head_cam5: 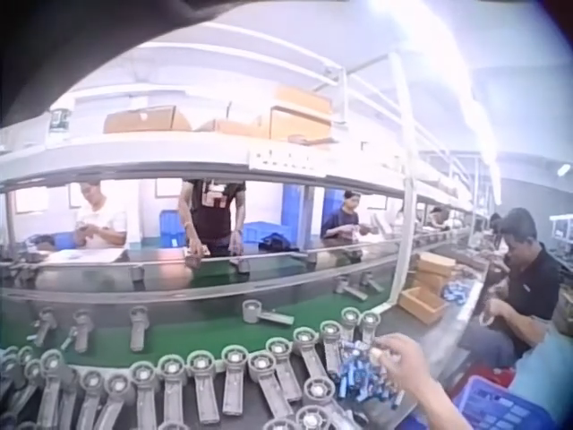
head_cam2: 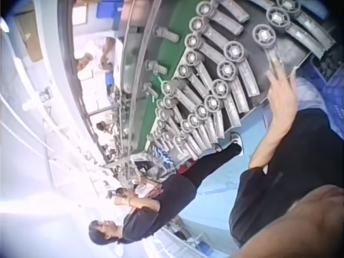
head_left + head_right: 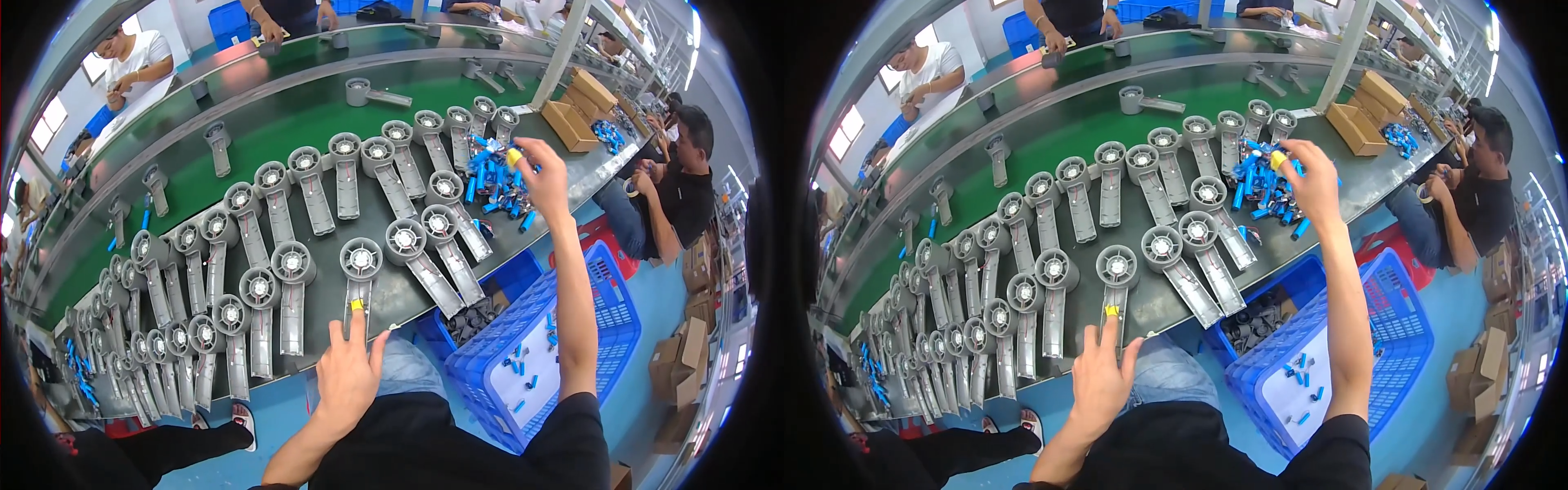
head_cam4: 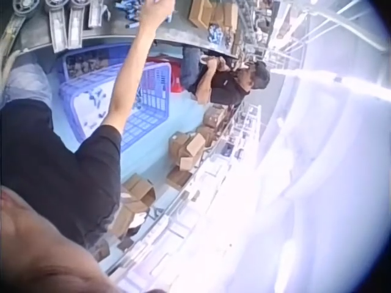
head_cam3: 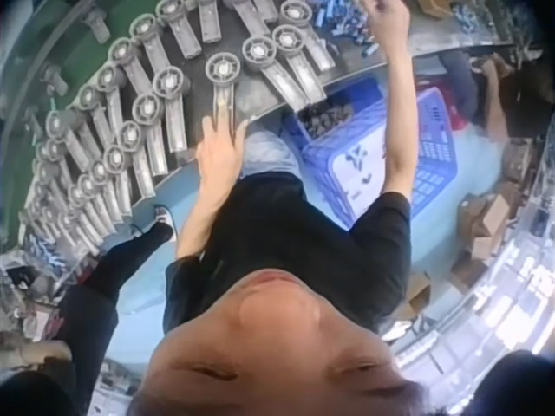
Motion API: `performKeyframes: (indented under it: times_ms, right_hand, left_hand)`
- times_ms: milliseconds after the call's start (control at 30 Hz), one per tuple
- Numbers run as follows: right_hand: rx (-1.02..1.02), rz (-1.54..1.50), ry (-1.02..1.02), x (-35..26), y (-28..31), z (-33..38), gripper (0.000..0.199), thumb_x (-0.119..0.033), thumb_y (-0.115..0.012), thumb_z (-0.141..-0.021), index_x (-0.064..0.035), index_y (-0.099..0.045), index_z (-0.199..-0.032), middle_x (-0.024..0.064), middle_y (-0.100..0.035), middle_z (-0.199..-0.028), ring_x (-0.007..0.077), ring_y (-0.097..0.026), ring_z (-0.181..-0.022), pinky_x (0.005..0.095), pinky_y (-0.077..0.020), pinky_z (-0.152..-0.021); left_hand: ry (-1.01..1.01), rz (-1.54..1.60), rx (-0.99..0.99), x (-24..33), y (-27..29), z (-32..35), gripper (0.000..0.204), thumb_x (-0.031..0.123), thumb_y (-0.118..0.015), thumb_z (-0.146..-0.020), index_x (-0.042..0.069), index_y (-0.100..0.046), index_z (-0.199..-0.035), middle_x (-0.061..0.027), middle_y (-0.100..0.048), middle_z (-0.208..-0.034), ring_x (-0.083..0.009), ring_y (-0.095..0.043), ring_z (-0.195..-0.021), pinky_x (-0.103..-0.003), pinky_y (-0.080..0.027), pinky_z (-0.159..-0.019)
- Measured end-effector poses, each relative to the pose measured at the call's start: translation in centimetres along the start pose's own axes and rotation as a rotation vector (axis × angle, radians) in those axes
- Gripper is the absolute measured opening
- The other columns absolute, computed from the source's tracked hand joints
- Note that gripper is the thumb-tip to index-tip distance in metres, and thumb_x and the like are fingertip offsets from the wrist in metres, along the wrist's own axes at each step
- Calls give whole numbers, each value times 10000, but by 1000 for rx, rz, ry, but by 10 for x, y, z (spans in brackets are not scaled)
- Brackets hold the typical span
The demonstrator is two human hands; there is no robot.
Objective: The person assembles small electronic components and yellow switches into handheld fan casings by hand at an industrial manual assembly station.
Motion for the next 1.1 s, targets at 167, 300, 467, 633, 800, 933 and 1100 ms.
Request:
performKeyframes:
  times_ms: [167, 300, 467, 633, 800, 933, 1100]
  right_hand:
    - [-194, 191, 14, 11, -13, 7, 282, -72, -619, -889, -23, -651, -1164, 128, -686, -1059, 213, -653, -921, 322, -505, -826]
    - [-10, -109, -156, 7, -8, -1, 244, -100, -577, -939, -14, -650, -1155, 81, -698, -994, 142, -634, -875, 287, -498, -799]
    - [101, -498, -215, 18, 6, -7, 244, -168, -521, -1015, 16, -636, -1126, 56, -699, -960, 56, -590, -798, 227, -483, -735]
    - [23, -827, -394, -31, 17, -9, 279, -214, -477, -1029, -6, -596, -1173, 129, -683, -1072, 129, -623, -929, 268, -487, -838]
    - [-209, -1213, -325, -108, 3, 13, 355, -269, -438, -1021, -17, -507, -1260, 184, -638, -1155, 196, -620, -983, 308, -463, -894]
    - [-361, -1535, -417, -168, -23, 41, 425, -326, -454, -1005, -23, -461, -1302, 198, -643, -1106, 231, -632, -964, 334, -471, -879]
    - [-607, -1450, -465, -227, -51, 76, 479, -325, -501, -990, -2, -457, -1342, 135, -581, -1234, 202, -597, -1101, 323, -466, -931]
  left_hand:
    - [-53, 52, 26, -6, 0, 0, 480, 297, -666, -905, 11, -519, -1262, -210, -514, -960, -439, -600, -716, -504, -480, -590]
    - [-97, 72, 45, -10, 1, 0, 472, 278, -682, -894, 17, -529, -1256, -203, -515, -957, -435, -595, -729, -490, -481, -609]
    - [-88, 102, -10, -11, 7, -1, 447, 281, -670, -902, 17, -542, -1239, -200, -534, -971, -412, -612, -761, -477, -499, -637]
    - [-79, 107, 39, -15, 25, 5, 388, 276, -676, -899, 4, -589, -1161, -197, -563, -1029, -387, -621, -819, -458, -512, -689]
    - [-339, 212, 440, -12, 56, -18, 255, 54, -751, -787, -13, -653, -1013, -167, -605, -1018, -320, -600, -850, -384, -492, -725]
    - [-555, 368, 556, 4, 75, -45, 344, 30, -759, -745, -5, -662, -1073, -177, -604, -1194, -304, -576, -941, -375, -474, -815]
    - [-759, 495, 478, -1, 68, -60, 465, 29, -761, -740, 14, -632, -1187, -203, -577, -1282, -305, -577, -1135, -377, -475, -914]
Point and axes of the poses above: each hand's wrist, its own z-axis away from the middle knuckle, its own y-axis out of the back of the hand, x = y × z, the point moved 2 cm from there along -z, towards the middle knuckle
